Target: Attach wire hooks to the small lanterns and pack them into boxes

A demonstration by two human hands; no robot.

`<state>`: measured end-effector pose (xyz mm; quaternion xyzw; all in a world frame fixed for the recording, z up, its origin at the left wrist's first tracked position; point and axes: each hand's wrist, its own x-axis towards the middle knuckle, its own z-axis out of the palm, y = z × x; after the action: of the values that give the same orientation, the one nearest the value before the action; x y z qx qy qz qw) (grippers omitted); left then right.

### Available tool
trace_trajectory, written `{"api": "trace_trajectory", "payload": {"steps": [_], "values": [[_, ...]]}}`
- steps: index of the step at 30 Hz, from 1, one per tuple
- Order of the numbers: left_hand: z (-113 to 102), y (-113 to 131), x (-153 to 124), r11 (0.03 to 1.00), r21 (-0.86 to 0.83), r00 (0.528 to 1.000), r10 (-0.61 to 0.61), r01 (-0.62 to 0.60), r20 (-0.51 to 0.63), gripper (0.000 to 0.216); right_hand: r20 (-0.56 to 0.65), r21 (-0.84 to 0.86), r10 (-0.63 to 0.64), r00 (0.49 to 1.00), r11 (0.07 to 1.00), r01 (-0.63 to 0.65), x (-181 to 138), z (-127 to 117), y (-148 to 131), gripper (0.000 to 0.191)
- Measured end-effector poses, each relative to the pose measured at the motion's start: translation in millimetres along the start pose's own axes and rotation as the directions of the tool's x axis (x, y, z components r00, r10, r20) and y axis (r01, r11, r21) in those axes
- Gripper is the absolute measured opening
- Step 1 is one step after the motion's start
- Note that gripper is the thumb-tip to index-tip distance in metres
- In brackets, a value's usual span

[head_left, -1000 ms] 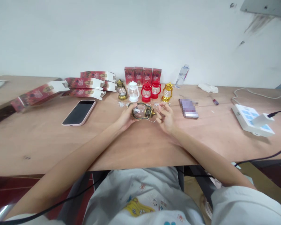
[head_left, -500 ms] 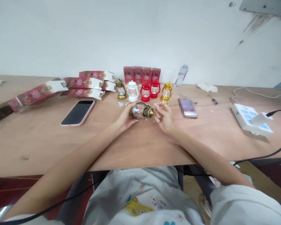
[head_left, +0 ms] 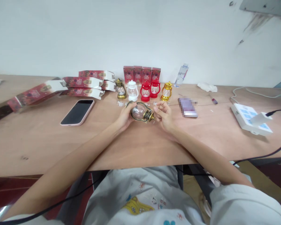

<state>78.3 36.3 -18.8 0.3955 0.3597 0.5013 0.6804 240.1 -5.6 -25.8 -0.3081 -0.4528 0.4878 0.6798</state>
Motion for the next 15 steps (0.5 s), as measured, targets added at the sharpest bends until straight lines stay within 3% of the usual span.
{"api": "trace_trajectory", "payload": {"steps": [10, 15], "values": [[-2, 0, 0, 0.998, -0.025, 0.995, 0.067, -0.066, 0.079, 0.030, -0.102, 0.071, 0.139, 0.985, 0.989, -0.132, 10, -4, -2, 0.038], [1, 3, -3, 0.996, -0.024, 0.993, 0.093, -0.091, 0.075, 0.031, -0.108, 0.106, 0.092, 0.990, 0.991, -0.081, 18, -11, -4, 0.035]]}}
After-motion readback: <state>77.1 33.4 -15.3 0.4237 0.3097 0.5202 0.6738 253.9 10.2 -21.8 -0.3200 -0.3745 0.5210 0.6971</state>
